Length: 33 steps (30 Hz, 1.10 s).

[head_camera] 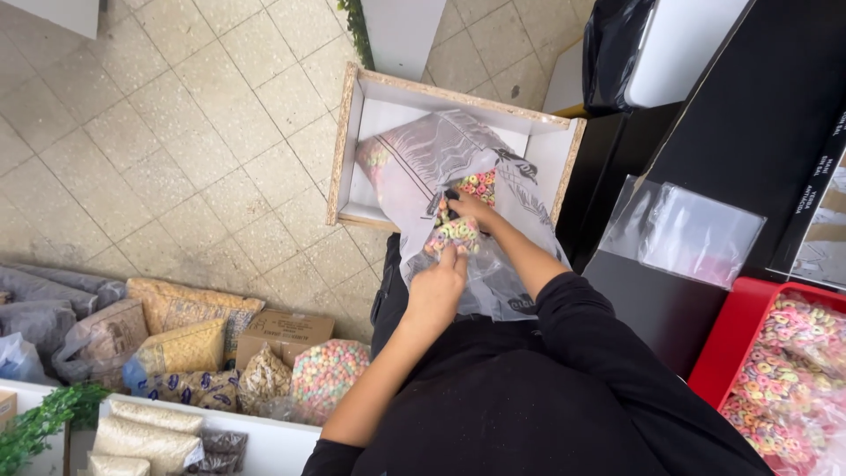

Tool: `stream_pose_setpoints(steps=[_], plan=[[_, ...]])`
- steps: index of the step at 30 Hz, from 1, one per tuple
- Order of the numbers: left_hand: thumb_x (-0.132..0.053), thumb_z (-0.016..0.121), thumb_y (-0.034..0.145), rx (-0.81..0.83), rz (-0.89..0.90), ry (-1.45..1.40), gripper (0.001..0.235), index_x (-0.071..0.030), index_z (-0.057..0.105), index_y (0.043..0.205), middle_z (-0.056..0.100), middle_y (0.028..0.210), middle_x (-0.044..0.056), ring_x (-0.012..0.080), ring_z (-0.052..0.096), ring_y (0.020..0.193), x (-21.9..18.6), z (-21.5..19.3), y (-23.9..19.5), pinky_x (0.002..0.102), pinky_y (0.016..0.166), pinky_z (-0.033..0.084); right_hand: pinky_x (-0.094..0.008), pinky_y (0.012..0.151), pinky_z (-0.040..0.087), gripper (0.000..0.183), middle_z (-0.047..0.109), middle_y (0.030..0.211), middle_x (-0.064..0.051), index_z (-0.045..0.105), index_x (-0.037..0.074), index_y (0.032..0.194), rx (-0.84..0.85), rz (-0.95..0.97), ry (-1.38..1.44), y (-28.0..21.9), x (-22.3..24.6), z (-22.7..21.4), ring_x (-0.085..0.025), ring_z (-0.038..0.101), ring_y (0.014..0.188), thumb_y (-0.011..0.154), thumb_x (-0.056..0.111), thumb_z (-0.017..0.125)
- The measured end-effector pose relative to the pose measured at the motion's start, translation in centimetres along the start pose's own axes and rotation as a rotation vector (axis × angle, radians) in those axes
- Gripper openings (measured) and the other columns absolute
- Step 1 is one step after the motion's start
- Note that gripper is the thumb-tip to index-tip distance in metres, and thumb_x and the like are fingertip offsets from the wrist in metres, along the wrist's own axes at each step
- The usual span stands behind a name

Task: The person bags cereal by hand and using a scoop, then places the bags into a container and weighs them.

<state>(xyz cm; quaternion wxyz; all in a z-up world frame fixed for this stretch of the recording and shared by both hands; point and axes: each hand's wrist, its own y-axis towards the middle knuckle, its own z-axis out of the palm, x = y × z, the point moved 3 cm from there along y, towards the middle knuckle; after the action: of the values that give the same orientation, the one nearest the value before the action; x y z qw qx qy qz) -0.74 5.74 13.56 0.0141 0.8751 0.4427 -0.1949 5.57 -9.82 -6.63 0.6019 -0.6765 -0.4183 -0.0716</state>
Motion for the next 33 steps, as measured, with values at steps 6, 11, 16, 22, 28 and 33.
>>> stream_pose_setpoints(steps=[6,11,16,22,28,33], plan=[[0.000,0.062,0.083,0.033,-0.024,-0.100,0.036,-0.002,0.067,0.119,0.055,0.133,0.013,0.0297,0.074,0.066,-0.2,-4.3,0.4,0.040,0.055,0.062,-0.039,0.065,0.051,0.040,0.068,0.087,-0.010,0.073,0.010,0.106,-0.023,0.110,0.242,9.1,-8.8,1.9,-0.027,0.065,0.079,0.084,0.042,0.065],[0.000,0.059,0.083,0.102,-0.022,-0.158,0.039,-0.003,0.065,0.122,0.055,0.134,0.009,0.0316,0.074,0.066,0.2,-3.3,-0.1,0.041,0.057,0.062,-0.030,0.031,0.038,0.026,0.055,0.064,-0.007,0.060,0.005,0.107,-0.032,0.098,0.473,5.0,-3.4,-1.6,-0.017,0.052,0.039,0.088,0.022,0.059],[-0.003,0.059,0.083,0.099,-0.039,-0.121,0.039,-0.006,0.067,0.122,0.056,0.132,0.004,0.0298,0.074,0.066,0.6,-1.1,0.1,0.040,0.057,0.061,-0.029,0.027,0.041,0.032,0.056,0.066,-0.012,0.061,0.006,0.116,-0.118,0.089,0.392,0.0,1.4,-6.4,-0.019,0.057,0.038,0.086,0.017,0.058],[-0.003,0.057,0.085,0.160,-0.089,-0.179,0.039,-0.005,0.065,0.124,0.054,0.135,0.004,0.0356,0.074,0.066,0.4,0.7,1.2,0.045,0.059,0.061,-0.029,0.027,0.039,0.036,0.052,0.070,-0.012,0.058,-0.005,0.119,-0.171,0.069,0.482,-8.0,2.7,-7.4,-0.018,0.053,0.038,0.087,0.011,0.054],[-0.004,0.055,0.091,0.294,-0.307,-0.115,0.028,0.001,0.066,0.116,0.058,0.126,0.011,0.0402,0.075,0.080,1.2,2.7,2.4,0.055,0.067,0.060,-0.030,0.030,0.039,0.041,0.045,0.081,-0.014,0.049,-0.004,0.131,-0.164,0.037,0.553,-17.9,5.9,-8.0,-0.016,0.049,0.040,0.091,0.007,0.052],[-0.001,0.056,0.090,0.277,-0.328,-0.214,0.031,0.005,0.067,0.118,0.059,0.124,0.017,0.0438,0.074,0.086,1.9,3.5,5.3,0.064,0.071,0.056,-0.033,0.036,0.051,0.047,0.055,0.077,-0.021,0.041,0.002,0.143,-0.183,-0.167,0.487,-22.0,3.7,-7.7,-0.024,0.061,0.045,0.099,0.007,0.054]])
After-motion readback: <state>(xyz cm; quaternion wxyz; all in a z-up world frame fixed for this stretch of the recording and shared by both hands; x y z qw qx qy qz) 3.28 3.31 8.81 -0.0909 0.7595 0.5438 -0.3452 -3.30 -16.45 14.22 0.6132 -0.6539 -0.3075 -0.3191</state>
